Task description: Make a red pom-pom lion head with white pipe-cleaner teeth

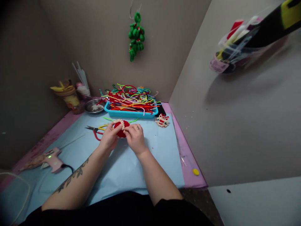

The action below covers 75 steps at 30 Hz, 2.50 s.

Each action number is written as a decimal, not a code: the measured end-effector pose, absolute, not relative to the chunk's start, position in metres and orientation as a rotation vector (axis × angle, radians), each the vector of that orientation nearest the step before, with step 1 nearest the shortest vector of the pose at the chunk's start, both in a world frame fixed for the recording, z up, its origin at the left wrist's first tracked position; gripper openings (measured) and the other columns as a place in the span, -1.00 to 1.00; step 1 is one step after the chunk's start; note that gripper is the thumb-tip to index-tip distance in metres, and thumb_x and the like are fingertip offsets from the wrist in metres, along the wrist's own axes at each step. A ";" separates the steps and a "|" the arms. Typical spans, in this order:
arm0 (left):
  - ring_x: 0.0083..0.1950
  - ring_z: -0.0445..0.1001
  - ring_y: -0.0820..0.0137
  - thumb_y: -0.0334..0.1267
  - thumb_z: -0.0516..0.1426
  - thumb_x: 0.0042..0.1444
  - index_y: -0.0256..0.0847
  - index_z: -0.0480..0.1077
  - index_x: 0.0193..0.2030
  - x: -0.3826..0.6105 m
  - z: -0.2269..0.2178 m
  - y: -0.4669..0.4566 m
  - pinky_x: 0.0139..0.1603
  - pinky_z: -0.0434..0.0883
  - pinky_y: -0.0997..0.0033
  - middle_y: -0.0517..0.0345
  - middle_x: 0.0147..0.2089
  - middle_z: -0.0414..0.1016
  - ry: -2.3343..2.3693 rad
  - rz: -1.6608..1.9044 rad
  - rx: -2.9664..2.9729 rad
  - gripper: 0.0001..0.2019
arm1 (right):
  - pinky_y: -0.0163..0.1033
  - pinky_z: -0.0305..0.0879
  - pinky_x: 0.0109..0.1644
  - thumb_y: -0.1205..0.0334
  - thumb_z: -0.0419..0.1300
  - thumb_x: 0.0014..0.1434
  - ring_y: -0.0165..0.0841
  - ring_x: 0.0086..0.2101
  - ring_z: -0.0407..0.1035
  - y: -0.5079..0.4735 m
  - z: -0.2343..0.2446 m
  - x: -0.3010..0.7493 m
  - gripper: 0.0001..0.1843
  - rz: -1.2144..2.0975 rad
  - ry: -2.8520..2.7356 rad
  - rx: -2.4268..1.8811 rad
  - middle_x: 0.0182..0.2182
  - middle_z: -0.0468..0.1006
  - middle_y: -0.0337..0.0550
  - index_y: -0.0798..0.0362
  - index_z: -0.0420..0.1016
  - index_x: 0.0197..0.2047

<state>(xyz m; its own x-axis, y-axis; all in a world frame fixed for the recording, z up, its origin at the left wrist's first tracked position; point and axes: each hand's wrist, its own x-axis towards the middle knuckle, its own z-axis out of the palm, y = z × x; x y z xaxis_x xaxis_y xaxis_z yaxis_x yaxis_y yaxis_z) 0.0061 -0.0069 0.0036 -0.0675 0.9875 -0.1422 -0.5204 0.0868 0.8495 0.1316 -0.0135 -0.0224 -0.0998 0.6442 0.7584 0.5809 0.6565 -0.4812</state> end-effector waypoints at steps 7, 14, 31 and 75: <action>-0.42 0.46 0.48 -0.29 0.38 -0.31 -0.23 0.29 -0.15 0.012 -0.001 -0.006 -0.41 0.36 0.52 0.21 -0.34 0.50 0.891 1.436 0.646 -0.46 | -0.11 0.30 -0.10 0.32 0.17 0.17 -0.29 -0.26 0.33 -0.015 -0.023 0.130 -0.92 0.111 -1.737 -0.965 -0.36 0.51 -0.16 -0.02 0.49 -0.32; -0.39 0.48 0.47 -0.30 0.38 -0.28 -0.22 0.28 -0.15 0.013 -0.004 -0.007 -0.38 0.36 0.51 0.20 -0.32 0.51 0.876 1.442 0.662 -0.48 | -0.13 0.30 -0.11 0.32 0.18 0.16 -0.30 -0.28 0.36 -0.016 -0.023 0.126 -0.94 0.112 -1.678 -0.981 -0.39 0.51 -0.18 -0.01 0.46 -0.35; -0.39 0.49 0.45 -0.29 0.39 -0.28 -0.20 0.30 -0.13 0.012 0.000 -0.011 -0.40 0.38 0.52 0.19 -0.30 0.53 0.887 1.421 0.649 -0.47 | -0.13 0.29 -0.13 0.31 0.18 0.15 -0.31 -0.30 0.37 -0.015 -0.024 0.124 -0.95 0.120 -1.619 -0.994 -0.39 0.52 -0.18 -0.01 0.46 -0.33; -0.27 0.52 0.43 -0.28 0.39 -0.25 -0.23 0.33 -0.04 0.009 -0.002 -0.006 -0.20 0.43 0.46 0.10 -0.19 0.55 0.791 1.377 0.782 -0.43 | -0.21 0.35 -0.15 0.10 0.14 0.20 -0.34 -0.29 0.39 -0.016 -0.020 0.126 -0.74 0.657 -1.295 -0.931 -0.36 0.46 -0.12 0.05 0.59 -0.34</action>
<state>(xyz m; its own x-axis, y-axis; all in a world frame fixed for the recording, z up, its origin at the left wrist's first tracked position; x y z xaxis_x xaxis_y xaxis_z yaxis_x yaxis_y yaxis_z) 0.0087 -0.0062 -0.0016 0.0360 0.9990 -0.0263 -0.5256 0.0413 0.8497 0.1262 -0.0156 -0.0199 0.1825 0.8438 0.5047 0.0907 0.4966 -0.8632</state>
